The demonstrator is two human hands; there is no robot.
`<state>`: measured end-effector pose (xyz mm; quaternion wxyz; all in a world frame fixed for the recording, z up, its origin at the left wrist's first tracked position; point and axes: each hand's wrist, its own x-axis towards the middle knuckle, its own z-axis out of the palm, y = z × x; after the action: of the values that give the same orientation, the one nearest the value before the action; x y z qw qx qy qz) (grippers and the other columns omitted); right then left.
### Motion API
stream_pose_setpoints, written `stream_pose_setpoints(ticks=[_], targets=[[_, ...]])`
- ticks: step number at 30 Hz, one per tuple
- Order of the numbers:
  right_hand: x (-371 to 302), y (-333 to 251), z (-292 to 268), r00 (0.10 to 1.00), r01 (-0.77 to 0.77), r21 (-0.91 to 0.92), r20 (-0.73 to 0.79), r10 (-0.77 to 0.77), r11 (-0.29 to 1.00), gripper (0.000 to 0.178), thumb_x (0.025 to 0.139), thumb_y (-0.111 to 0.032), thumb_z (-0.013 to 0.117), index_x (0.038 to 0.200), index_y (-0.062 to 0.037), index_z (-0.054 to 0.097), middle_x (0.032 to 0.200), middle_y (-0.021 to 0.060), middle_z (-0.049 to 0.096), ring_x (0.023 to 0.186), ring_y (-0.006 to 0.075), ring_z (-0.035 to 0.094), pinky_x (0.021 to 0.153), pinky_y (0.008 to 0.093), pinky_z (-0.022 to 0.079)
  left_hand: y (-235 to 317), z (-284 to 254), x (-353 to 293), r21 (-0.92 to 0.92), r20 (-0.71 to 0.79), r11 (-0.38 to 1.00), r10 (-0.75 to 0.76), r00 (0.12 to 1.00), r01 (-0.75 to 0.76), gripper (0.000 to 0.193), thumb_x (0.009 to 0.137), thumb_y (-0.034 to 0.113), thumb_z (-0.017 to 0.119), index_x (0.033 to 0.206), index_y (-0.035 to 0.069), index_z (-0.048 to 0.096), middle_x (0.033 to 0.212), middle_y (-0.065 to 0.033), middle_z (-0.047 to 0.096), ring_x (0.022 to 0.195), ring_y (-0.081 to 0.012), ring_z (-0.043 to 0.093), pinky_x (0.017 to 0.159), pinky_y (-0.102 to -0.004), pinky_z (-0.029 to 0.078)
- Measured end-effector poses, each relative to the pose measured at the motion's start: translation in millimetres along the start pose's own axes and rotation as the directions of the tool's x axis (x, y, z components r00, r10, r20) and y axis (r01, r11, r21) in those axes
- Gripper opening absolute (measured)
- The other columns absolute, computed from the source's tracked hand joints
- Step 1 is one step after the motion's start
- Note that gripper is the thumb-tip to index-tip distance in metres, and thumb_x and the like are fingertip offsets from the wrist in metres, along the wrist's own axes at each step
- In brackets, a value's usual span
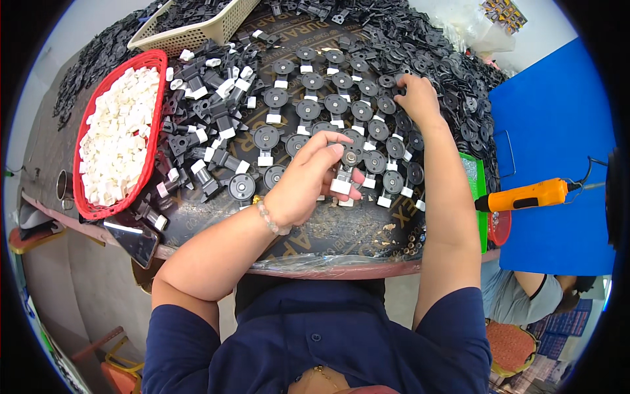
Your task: Manually assembling small black and white plastic components at a factory workstation.
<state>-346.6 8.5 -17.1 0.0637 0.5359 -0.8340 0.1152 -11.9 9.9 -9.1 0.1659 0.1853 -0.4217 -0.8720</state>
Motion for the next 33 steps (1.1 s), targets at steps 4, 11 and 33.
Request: stream_pose_setpoints(ticks=[4, 11, 33], targets=[[-1.5, 6.3, -6.2, 0.999, 0.022, -0.035, -0.028, -0.023, 0.999, 0.035, 0.075, -0.012, 0.082, 0.107, -0.0063, 0.071, 0.102, 0.0138, 0.073, 0.108, 0.0333, 0.065, 0.093, 0.042, 0.052, 1.2, 0.4, 1.2, -0.028, -0.011, 1.0, 0.011, 1.0, -0.011, 0.032, 0.107, 0.03, 0.039, 0.13, 0.009, 0.047, 0.098, -0.0171, 0.07, 0.075, -0.0237, 0.072, 0.067, -0.0329, 0.055], [-62.7, -56.8, -75.6, 0.994, -0.077, 0.607, -0.012, 0.106, 0.791, 0.039, 0.079, -0.008, 0.077, 0.117, -0.0027, 0.065, 0.111, 0.0082, 0.07, 0.104, 0.0215, 0.066, 0.09, 0.0344, 0.053, 1.3, 7.1, -0.2, 0.01, -0.07, 0.998, 0.059, 0.996, -0.058, 0.025, 0.105, 0.019, 0.051, 0.126, 0.007, 0.048, 0.092, -0.0146, 0.068, 0.071, -0.0195, 0.069, 0.062, -0.0306, 0.055], [-166.9, -111.7, -69.3, 0.935, 0.341, 0.712, -0.188, -0.301, 0.614, 0.054, 0.074, -0.006, 0.081, 0.125, 0.0013, 0.065, 0.12, 0.0122, 0.07, 0.113, 0.0236, 0.065, 0.101, 0.0368, 0.049, -12.2, -0.5, 4.5, 0.05, 0.031, 0.99, 0.127, 0.991, -0.128, 0.036, 0.11, 0.033, 0.034, 0.125, 0.004, 0.051, 0.099, -0.0073, 0.061, 0.079, -0.0137, 0.066, 0.069, -0.0325, 0.061]])
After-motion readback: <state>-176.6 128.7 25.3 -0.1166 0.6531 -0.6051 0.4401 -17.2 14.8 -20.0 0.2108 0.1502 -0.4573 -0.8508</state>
